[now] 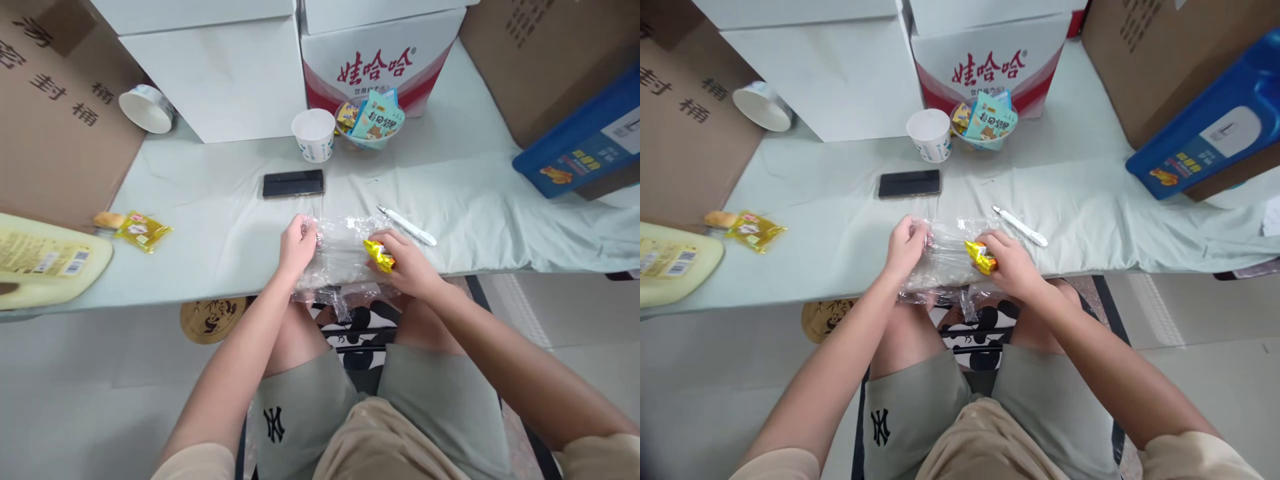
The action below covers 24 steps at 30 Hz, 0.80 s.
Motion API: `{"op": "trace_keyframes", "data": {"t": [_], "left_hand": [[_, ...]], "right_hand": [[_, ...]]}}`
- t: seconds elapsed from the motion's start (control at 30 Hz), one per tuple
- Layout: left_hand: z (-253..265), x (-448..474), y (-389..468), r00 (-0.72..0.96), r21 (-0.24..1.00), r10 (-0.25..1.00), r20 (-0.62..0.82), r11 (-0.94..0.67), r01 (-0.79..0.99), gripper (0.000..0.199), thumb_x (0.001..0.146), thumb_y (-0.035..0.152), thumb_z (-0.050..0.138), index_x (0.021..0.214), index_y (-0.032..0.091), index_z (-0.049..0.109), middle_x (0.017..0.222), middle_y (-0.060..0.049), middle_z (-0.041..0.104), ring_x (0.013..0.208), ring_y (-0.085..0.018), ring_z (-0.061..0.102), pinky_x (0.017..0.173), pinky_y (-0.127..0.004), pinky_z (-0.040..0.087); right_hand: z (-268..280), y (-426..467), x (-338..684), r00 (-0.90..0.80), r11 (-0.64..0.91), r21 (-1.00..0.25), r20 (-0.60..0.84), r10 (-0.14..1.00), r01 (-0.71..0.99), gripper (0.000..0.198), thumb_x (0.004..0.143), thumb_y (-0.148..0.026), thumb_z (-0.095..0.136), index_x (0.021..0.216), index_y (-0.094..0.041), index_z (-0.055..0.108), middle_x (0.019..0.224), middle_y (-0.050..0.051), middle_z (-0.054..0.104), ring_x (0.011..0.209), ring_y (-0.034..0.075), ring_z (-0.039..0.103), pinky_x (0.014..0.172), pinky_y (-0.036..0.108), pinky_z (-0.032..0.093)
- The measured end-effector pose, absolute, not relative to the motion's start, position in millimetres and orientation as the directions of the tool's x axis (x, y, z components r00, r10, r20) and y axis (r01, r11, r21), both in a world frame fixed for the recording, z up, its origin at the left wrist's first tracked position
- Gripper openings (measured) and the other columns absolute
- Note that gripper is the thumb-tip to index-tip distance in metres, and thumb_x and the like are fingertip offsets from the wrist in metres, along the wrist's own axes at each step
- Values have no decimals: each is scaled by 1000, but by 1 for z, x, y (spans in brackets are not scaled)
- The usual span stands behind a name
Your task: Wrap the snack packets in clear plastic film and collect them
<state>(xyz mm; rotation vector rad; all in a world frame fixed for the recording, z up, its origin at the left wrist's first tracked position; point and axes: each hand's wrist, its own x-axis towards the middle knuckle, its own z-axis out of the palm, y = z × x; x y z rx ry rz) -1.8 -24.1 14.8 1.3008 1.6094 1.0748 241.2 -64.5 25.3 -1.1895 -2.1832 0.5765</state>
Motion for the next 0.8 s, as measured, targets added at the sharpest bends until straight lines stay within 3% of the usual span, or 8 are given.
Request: {"op": "trace_keyframes", "data": {"t": [0.13, 0.23, 0.3, 0.37, 0.53, 0.6, 0.7, 0.8], "left_hand": [[2, -18, -25, -107, 816, 986, 130, -45, 576, 14, 92, 25, 55, 78, 23, 53, 57, 5, 50, 54, -14, 47, 59, -28, 34], [0, -19, -29, -75, 785, 983, 170, -89, 613, 10, 90, 26, 55, 81, 23, 54, 60, 5, 49, 56, -14, 44, 60, -28, 31], [2, -18, -31, -69, 791, 985, 161, -87, 605, 11, 90, 29, 54, 81, 24, 54, 59, 5, 48, 55, -14, 44, 60, -28, 30], [3, -17, -32, -69, 806, 986, 149, -80, 587, 14, 91, 32, 53, 79, 24, 52, 58, 5, 44, 55, -14, 42, 59, -28, 30], [5, -18, -32, -91, 827, 987, 136, -63, 559, 16, 89, 31, 52, 75, 24, 48, 57, 6, 42, 54, -14, 41, 57, -27, 30], [5, -18, -33, -105, 836, 988, 116, -40, 548, 16, 89, 30, 52, 74, 24, 47, 56, 6, 43, 54, -13, 42, 57, -27, 30], [3, -18, -34, -98, 847, 990, 104, -36, 531, 16, 88, 27, 53, 73, 24, 47, 55, 6, 43, 52, -12, 41, 55, -27, 30], [1, -19, -34, -84, 854, 989, 123, -62, 516, 14, 87, 26, 53, 74, 24, 48, 55, 7, 41, 52, -12, 40, 55, -27, 31]], "right_hand": [[53, -43, 255, -391, 540, -576, 373, 841, 613, 18, 95, -36, 61, 108, -25, 59, 100, 8, 69, 91, 26, 68, 79, 43, 55], [85, 12, 263, -315, 507, -464, 430, 846, 726, 23, 91, -30, 68, 112, -24, 63, 110, 11, 69, 104, 29, 65, 90, 47, 54], [111, 62, 263, -235, 380, -404, 365, 901, 832, 31, 87, -20, 72, 117, -19, 65, 117, 13, 70, 111, 29, 64, 96, 47, 52], [135, 113, 258, -157, 208, -318, 177, 971, 925, 51, 85, -17, 76, 134, -14, 62, 121, 14, 72, 108, 27, 66, 94, 47, 51], [169, 202, 235, -49, 80, -193, 163, 985, 978, 63, 87, -23, 68, 145, -4, 52, 138, 19, 65, 131, 36, 59, 102, 51, 44], [167, 222, 229, -86, 99, -191, 77, 993, 977, 69, 79, -29, 72, 140, 0, 57, 138, 19, 65, 132, 36, 58, 104, 48, 43], [151, 242, 226, -184, 165, -288, -40, 982, 943, 70, 75, -43, 73, 130, -1, 67, 124, 17, 73, 113, 27, 69, 96, 46, 50], [126, 260, 233, -267, 295, -393, 127, 955, 871, 53, 86, -47, 62, 105, 0, 78, 101, 13, 78, 88, 18, 73, 87, 44, 53]]}}
